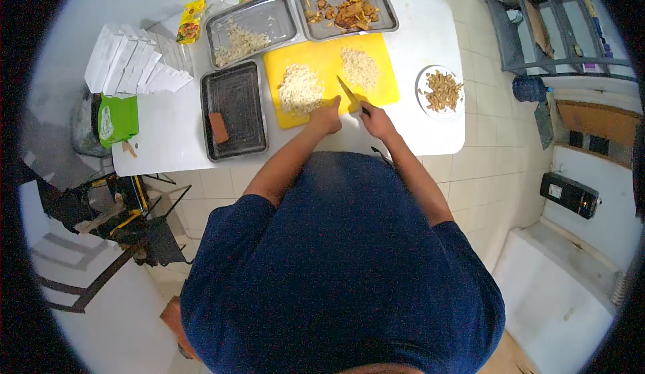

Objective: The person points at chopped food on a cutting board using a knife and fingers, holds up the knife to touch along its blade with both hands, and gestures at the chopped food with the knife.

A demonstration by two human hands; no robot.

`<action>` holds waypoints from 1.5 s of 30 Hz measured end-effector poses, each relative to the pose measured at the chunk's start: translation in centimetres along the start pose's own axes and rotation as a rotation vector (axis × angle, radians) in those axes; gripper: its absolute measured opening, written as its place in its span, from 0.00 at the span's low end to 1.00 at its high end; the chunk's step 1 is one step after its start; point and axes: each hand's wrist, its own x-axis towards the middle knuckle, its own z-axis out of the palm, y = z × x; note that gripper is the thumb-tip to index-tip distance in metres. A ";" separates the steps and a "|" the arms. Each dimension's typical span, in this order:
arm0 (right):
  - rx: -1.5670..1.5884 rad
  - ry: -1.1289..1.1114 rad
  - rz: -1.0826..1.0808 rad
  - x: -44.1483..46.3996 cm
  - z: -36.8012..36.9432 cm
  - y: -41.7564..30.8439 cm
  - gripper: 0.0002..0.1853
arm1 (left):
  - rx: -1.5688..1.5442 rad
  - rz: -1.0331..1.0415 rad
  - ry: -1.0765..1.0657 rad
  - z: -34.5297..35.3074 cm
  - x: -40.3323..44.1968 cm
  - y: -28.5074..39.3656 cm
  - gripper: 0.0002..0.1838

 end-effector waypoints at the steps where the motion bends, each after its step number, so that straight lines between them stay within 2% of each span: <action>1: -0.031 -0.004 0.000 -0.3 -0.2 -0.2 0.23 | -0.004 0.000 -0.001 0.7 0.7 -0.4 0.47; 14: -0.294 -0.025 0.039 -1.9 0.2 0.8 0.23 | 0.080 0.002 -0.140 -1.7 -1.7 -0.4 0.49; 20: -0.388 -0.030 0.004 -2.1 -0.6 -0.3 0.23 | 0.006 0.012 -0.009 -0.5 -1.0 -0.9 0.48; 27: -0.444 -0.088 0.034 -1.6 -1.1 -1.1 0.23 | 0.090 0.031 -0.006 -1.3 -0.8 -0.9 0.47; 35: -0.437 -0.079 0.065 0.2 -1.0 -1.0 0.23 | 0.163 0.031 -0.008 -1.3 0.1 -0.2 0.45; 42: -0.313 -0.066 0.050 2.1 -2.7 -3.1 0.19 | 0.195 0.003 0.005 -0.5 0.9 0.0 0.48; 45: -0.313 -0.071 0.023 1.8 -1.5 -1.5 0.19 | 0.198 -0.023 -0.035 0.1 1.2 -0.4 0.50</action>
